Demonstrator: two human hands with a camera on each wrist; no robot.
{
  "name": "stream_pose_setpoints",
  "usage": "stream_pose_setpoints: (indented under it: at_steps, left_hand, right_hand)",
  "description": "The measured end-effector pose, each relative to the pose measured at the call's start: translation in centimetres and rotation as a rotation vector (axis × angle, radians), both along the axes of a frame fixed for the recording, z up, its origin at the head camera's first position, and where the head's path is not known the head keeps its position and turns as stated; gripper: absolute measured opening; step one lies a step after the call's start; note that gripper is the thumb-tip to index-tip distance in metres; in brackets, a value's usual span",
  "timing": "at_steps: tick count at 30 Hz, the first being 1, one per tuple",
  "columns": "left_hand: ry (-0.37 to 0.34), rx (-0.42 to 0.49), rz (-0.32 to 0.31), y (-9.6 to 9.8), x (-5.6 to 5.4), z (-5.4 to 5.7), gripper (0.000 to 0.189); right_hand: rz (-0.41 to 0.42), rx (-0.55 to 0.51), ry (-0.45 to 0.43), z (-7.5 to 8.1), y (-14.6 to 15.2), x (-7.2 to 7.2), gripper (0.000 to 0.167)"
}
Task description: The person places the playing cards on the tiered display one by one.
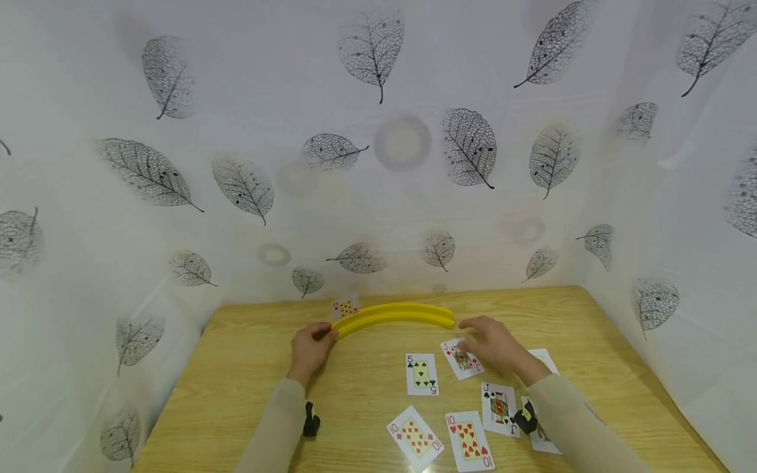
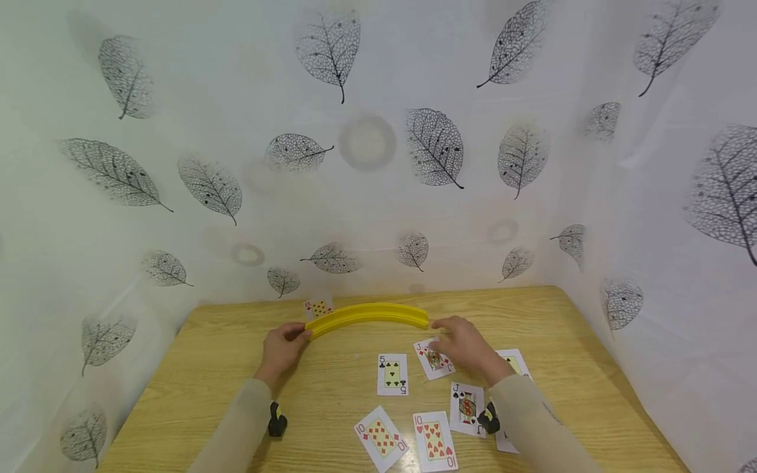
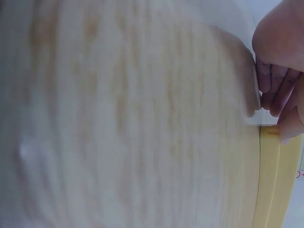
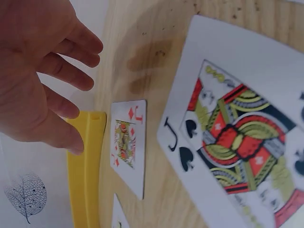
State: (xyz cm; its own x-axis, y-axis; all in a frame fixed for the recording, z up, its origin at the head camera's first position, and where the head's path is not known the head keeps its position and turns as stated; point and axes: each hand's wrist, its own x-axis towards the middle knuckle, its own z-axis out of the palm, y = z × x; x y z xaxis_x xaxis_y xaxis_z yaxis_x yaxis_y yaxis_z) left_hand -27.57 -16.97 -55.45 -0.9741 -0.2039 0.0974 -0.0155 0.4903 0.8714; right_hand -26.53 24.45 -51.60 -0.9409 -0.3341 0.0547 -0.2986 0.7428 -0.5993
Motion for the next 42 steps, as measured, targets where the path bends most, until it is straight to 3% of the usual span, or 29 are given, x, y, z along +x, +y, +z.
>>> stream_pose_setpoints:
  at_steps: [7,23,42]
  left_hand:
    - [-0.006,0.003,-0.004,-0.1,0.0,-0.2,0.025]
    - [0.021,0.008,-0.005,-0.2,0.0,-0.4,0.025]
    - [0.021,-0.005,-0.009,-0.3,-0.2,-0.6,0.023]
  right_hand:
    - [0.027,0.07,-0.029,-0.2,0.4,0.6,0.064]
    - [0.006,0.164,-0.071,-1.4,0.9,0.6,0.083]
    - [-0.001,0.192,-0.107,-1.9,0.8,0.3,0.084]
